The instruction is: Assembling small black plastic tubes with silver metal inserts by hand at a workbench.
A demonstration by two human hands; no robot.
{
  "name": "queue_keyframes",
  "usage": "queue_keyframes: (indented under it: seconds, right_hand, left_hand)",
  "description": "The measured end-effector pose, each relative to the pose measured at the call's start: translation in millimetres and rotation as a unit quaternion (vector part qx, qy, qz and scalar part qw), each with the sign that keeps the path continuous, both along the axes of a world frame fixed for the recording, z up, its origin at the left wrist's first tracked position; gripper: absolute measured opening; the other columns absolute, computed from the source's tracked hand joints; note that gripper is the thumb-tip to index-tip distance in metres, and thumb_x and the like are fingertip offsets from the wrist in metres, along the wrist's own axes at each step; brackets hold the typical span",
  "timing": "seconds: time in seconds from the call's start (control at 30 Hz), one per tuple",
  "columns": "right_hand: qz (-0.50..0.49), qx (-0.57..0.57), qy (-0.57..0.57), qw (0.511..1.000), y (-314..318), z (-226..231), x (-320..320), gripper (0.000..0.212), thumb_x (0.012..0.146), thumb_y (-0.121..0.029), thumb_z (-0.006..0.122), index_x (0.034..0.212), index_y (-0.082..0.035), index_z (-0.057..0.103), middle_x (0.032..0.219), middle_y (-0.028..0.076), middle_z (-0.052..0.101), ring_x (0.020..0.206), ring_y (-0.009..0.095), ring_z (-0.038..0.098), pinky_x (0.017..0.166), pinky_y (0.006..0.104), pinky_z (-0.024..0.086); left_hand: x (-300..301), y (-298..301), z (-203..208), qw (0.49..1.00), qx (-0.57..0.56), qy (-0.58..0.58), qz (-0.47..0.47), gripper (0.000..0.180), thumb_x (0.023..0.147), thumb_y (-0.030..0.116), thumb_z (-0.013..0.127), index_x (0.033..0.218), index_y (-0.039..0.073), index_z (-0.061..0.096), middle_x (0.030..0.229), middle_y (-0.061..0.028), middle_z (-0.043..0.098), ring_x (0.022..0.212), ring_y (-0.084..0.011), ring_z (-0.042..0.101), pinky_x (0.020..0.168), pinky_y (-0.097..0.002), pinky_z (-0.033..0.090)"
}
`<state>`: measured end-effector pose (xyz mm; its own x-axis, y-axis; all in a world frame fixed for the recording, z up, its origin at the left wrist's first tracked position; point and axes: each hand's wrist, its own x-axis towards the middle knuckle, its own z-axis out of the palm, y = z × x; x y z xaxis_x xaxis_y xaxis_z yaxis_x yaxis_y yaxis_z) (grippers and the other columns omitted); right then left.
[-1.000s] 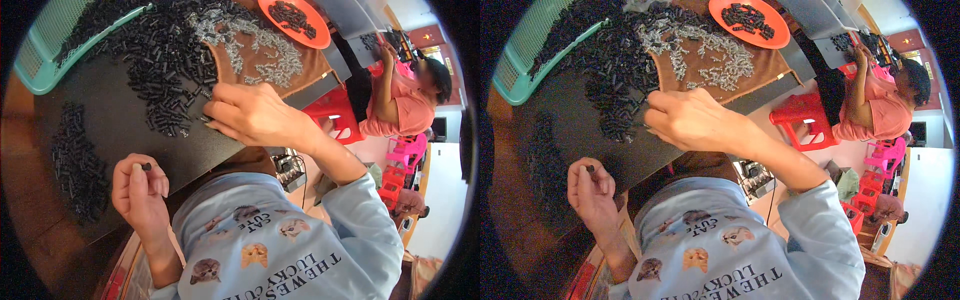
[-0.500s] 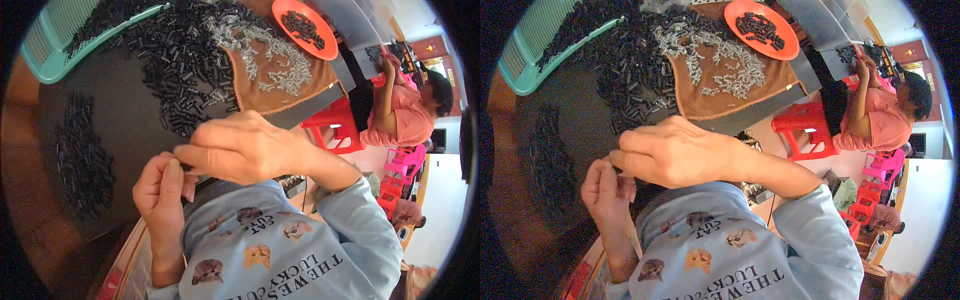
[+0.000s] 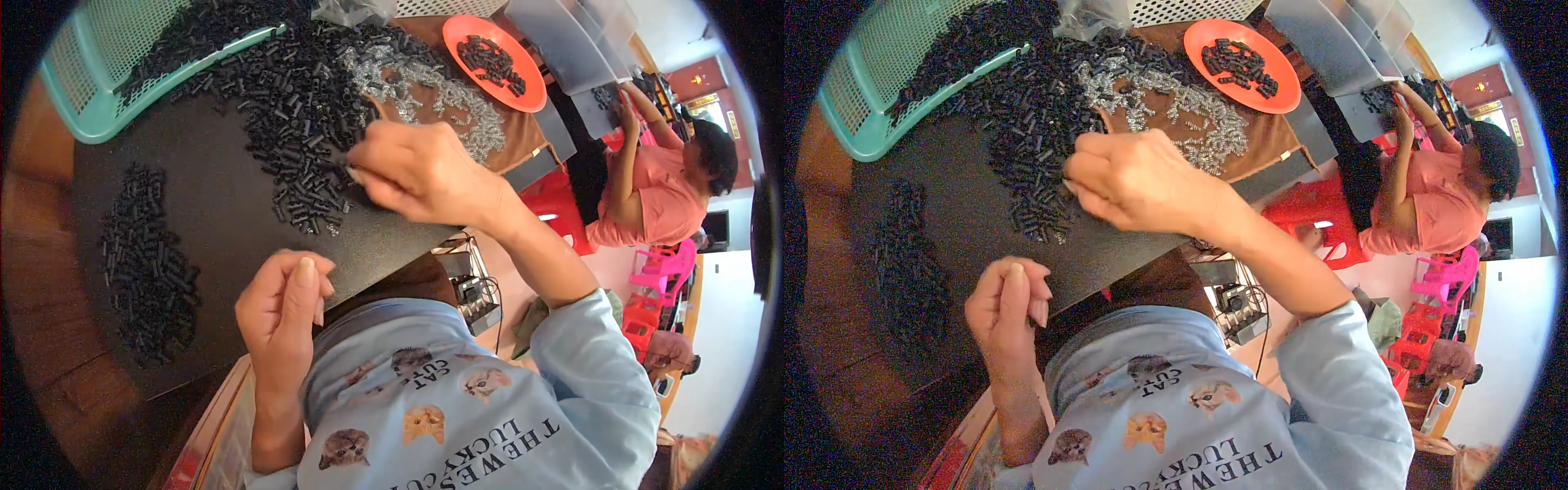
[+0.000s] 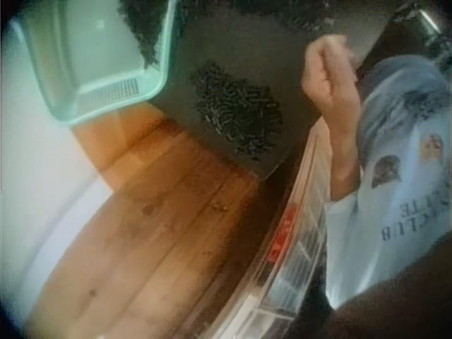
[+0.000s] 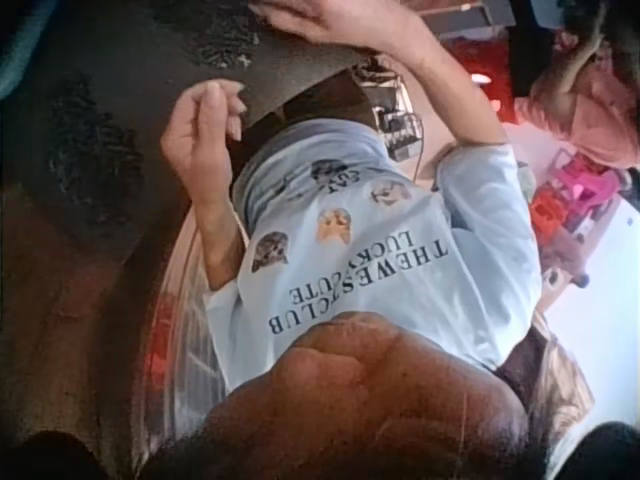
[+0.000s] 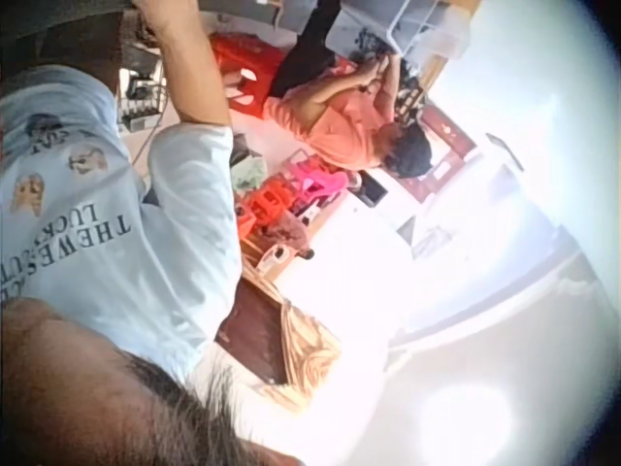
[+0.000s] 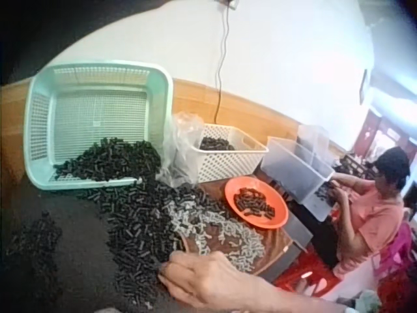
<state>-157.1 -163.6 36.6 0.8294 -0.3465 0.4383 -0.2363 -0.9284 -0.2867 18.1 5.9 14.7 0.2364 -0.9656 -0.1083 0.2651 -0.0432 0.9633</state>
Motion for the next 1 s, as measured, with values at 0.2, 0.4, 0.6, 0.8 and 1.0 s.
queue_keyframes:
  seconds: [0.2, 0.4, 0.6, 0.8, 1.0]
  right_hand:
    - [-0.033, 0.021, -0.032, 0.999, -2, -3, -6, 0.012, 0.079, -0.008, 0.066, 0.086, -0.003, 0.059, 0.074, 0.011, 0.053, 0.065, 0.031, 0.059, 0.053, 0.0411, 0.047]
    - [-0.031, 0.034, -0.037, 0.998, 10, -4, -11, 0.014, 0.078, -0.004, 0.068, 0.091, -0.001, 0.062, 0.074, 0.012, 0.055, 0.064, 0.032, 0.059, 0.055, 0.0403, 0.047]
    - [-0.043, 0.042, -0.033, 0.998, 10, -8, -24, 0.014, 0.077, -0.004, 0.068, 0.089, -0.001, 0.062, 0.075, 0.011, 0.055, 0.062, 0.031, 0.059, 0.052, 0.0395, 0.046]
    - [-0.035, 0.066, -0.07, 0.995, 11, -12, -30, 0.013, 0.077, -0.003, 0.067, 0.089, -0.001, 0.061, 0.074, 0.011, 0.054, 0.061, 0.03, 0.058, 0.051, 0.0392, 0.046]
    - [-0.018, 0.077, -0.041, 0.996, 15, -9, -40, 0.014, 0.075, -0.002, 0.066, 0.088, -0.001, 0.061, 0.072, 0.011, 0.051, 0.059, 0.03, 0.056, 0.05, 0.0398, 0.044]
  left_hand:
    - [11, -80, 19, 0.867, -0.213, -0.448, 0.05, 0.003, 0.088, 0.003, 0.061, 0.089, 0.001, 0.06, 0.079, -0.0132, 0.058, 0.07, -0.0296, 0.059, 0.063, -0.0365, 0.045]
    - [14, -117, 11, 0.728, -0.129, -0.673, -0.007, 0.021, 0.082, 0.017, 0.069, 0.084, 0.004, 0.053, 0.087, -0.0108, 0.054, 0.085, -0.0321, 0.059, 0.071, -0.0452, 0.048]
    - [6, -128, 5, 0.71, -0.081, -0.699, -0.015, 0.019, 0.084, 0.018, 0.067, 0.084, 0.005, 0.053, 0.088, -0.0108, 0.055, 0.087, -0.0323, 0.059, 0.072, -0.0453, 0.048]
    - [9, -126, 10, 0.728, -0.073, -0.682, 0.0, 0.015, 0.088, 0.019, 0.063, 0.085, 0.006, 0.056, 0.089, -0.0109, 0.056, 0.087, -0.0329, 0.059, 0.072, -0.0456, 0.047]
    - [20, -122, 17, 0.743, -0.082, -0.664, 0.012, 0.014, 0.091, 0.017, 0.059, 0.091, 0.003, 0.059, 0.088, -0.0118, 0.056, 0.082, -0.0317, 0.059, 0.071, -0.0399, 0.046]
